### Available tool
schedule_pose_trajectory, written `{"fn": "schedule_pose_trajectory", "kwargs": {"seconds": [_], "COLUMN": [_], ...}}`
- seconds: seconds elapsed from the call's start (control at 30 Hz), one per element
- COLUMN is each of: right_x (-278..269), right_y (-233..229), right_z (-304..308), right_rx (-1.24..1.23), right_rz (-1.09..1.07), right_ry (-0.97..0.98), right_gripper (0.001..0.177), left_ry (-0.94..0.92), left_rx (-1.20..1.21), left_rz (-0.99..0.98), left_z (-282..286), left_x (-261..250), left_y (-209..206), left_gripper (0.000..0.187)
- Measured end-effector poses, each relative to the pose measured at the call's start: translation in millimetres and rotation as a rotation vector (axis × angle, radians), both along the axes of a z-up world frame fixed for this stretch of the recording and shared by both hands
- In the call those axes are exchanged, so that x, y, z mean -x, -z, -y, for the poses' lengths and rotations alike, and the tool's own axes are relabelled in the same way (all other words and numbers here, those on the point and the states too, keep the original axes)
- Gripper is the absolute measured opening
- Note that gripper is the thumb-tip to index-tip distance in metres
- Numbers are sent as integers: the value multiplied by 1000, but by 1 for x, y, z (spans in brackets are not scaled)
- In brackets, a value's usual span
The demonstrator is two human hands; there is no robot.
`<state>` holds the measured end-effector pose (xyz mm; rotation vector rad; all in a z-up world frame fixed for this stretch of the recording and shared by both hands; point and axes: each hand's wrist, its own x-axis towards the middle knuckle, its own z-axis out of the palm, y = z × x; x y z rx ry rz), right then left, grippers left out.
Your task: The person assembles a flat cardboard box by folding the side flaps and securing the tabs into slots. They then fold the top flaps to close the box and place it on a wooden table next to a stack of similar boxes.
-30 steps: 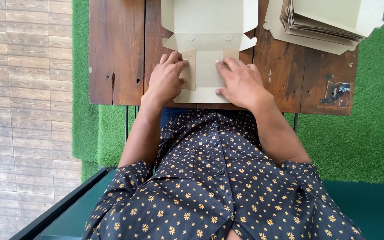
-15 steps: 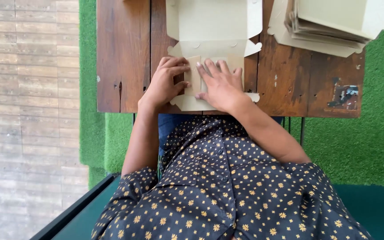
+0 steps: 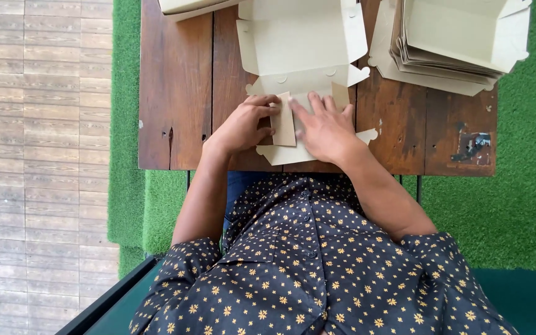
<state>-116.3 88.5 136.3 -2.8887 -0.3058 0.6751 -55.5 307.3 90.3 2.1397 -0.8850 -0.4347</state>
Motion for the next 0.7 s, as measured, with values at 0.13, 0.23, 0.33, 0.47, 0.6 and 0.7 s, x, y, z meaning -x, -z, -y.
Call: {"fn": "schedule_pose_trajectory", "kwargs": {"seconds": [0.13,0.23,0.33,0.47,0.6,0.7], "right_x": [-2,-1,3,4,2,-2], "right_y": [-12,-13,-12,-4,6,7], "right_z": [6,-5,-16,-18,-17,-15], "right_rx": [-46,-35,40,34,84,86], "right_rz": [-51,-80,-67,-49,-63,-63], "right_ry": [-38,0,-20,18,-5,3], "right_gripper": [56,51,66,68,69,70], "left_ry": [2,-27,-70,-85,-94,-84], "left_rx": [-19,-14,4,-81,-149,-167], "left_rz": [32,33,55,125,212,209], "left_z": [1,-1,0,2,2,2], "left_x": [4,10,7,-2,-1,-2], "left_y": [2,-2,3,13,22,34], "left_gripper": [42,38,40,57,47,44]}}
